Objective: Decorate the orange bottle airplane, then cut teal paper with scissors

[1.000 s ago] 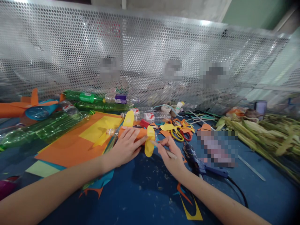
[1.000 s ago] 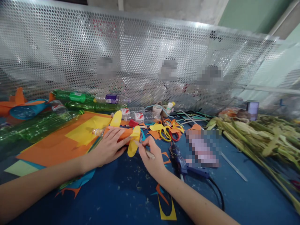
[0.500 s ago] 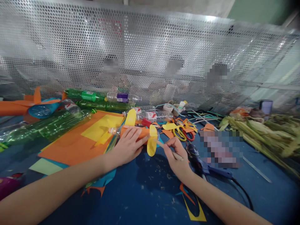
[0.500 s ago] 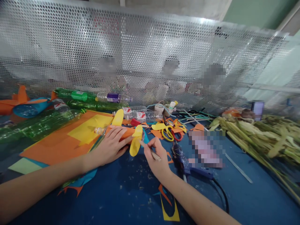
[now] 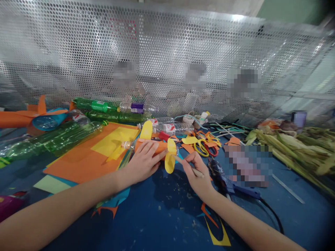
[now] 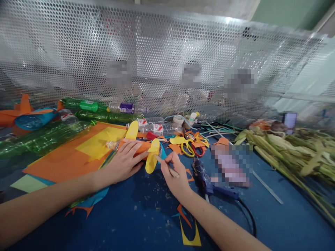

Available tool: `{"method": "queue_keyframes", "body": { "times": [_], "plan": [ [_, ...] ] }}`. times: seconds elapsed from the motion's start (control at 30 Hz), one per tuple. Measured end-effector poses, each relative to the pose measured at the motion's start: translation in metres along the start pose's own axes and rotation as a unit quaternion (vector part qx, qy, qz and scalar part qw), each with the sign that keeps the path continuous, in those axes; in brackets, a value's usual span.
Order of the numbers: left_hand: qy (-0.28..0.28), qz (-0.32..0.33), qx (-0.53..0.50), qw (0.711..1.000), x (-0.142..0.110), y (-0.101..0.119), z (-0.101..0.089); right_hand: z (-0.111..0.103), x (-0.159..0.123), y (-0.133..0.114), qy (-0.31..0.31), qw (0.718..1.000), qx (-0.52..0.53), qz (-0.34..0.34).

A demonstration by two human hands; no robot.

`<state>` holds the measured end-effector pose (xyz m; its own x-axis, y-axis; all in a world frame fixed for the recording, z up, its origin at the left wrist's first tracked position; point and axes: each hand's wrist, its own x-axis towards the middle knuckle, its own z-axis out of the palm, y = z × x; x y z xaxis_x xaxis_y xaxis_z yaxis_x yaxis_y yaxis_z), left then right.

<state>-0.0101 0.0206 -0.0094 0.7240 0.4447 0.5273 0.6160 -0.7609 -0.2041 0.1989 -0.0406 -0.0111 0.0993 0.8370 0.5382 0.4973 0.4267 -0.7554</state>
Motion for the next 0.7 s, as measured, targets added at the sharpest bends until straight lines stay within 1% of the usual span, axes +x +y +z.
{"method": "queue_keyframes", "body": {
  "times": [0.13,0.3,0.53,0.7],
  "plan": [
    [0.002,-0.002,0.001,1.0,-0.0001,0.0,0.0001,0.0001,0.0005,-0.0015,0.002,1.0,-0.003,-0.004],
    [-0.01,0.0,0.009,1.0,-0.0001,-0.0001,0.0001,-0.0003,0.0005,-0.0032,0.0,1.0,0.004,-0.001],
    [-0.006,-0.002,0.003,1.0,-0.0006,-0.0003,0.0009,-0.0001,-0.0007,0.0029,0.002,1.0,0.002,-0.015],
    [0.0,-0.002,0.009,1.0,-0.0001,-0.0004,0.001,-0.0009,-0.0006,0.002,-0.006,1.0,-0.02,-0.023]
  ]
}}
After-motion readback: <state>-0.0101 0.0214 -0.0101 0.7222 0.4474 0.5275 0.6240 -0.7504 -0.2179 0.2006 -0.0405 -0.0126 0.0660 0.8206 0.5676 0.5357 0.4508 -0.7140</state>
